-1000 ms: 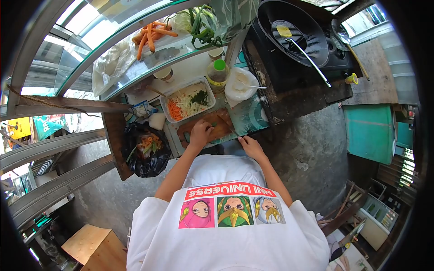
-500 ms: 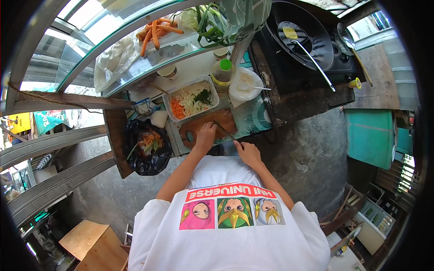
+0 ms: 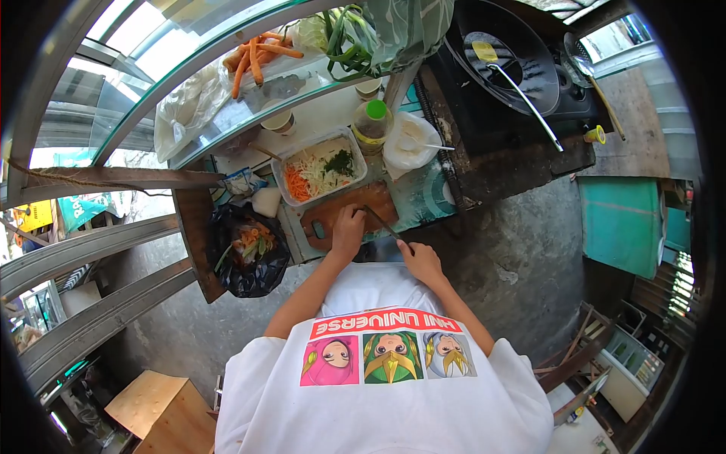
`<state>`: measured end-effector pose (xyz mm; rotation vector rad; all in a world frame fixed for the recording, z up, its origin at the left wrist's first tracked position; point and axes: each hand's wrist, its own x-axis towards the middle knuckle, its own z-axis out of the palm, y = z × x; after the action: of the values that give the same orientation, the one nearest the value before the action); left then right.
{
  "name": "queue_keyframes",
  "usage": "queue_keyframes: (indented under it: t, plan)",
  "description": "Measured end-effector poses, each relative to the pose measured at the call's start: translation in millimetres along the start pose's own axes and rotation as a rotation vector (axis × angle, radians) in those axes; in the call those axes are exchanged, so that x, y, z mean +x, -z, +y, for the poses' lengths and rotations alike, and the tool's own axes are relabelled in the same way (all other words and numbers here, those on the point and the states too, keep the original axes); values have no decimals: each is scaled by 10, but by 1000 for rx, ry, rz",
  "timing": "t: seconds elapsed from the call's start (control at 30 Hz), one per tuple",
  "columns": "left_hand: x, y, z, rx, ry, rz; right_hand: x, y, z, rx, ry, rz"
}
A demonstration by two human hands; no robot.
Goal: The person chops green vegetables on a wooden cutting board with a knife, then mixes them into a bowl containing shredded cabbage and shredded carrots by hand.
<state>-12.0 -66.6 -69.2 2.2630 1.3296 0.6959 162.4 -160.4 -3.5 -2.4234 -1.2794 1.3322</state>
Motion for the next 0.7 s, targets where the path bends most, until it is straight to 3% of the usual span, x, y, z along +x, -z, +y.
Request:
queue_keyframes:
  t: [0.33,0.7]
  plan:
    - [-106,-114,127,-206,14,-72,-58,-1,149,50,-26,9]
    - [-44,-92,148,-189,-14,-73,-76,-109,120,-68,-18,23]
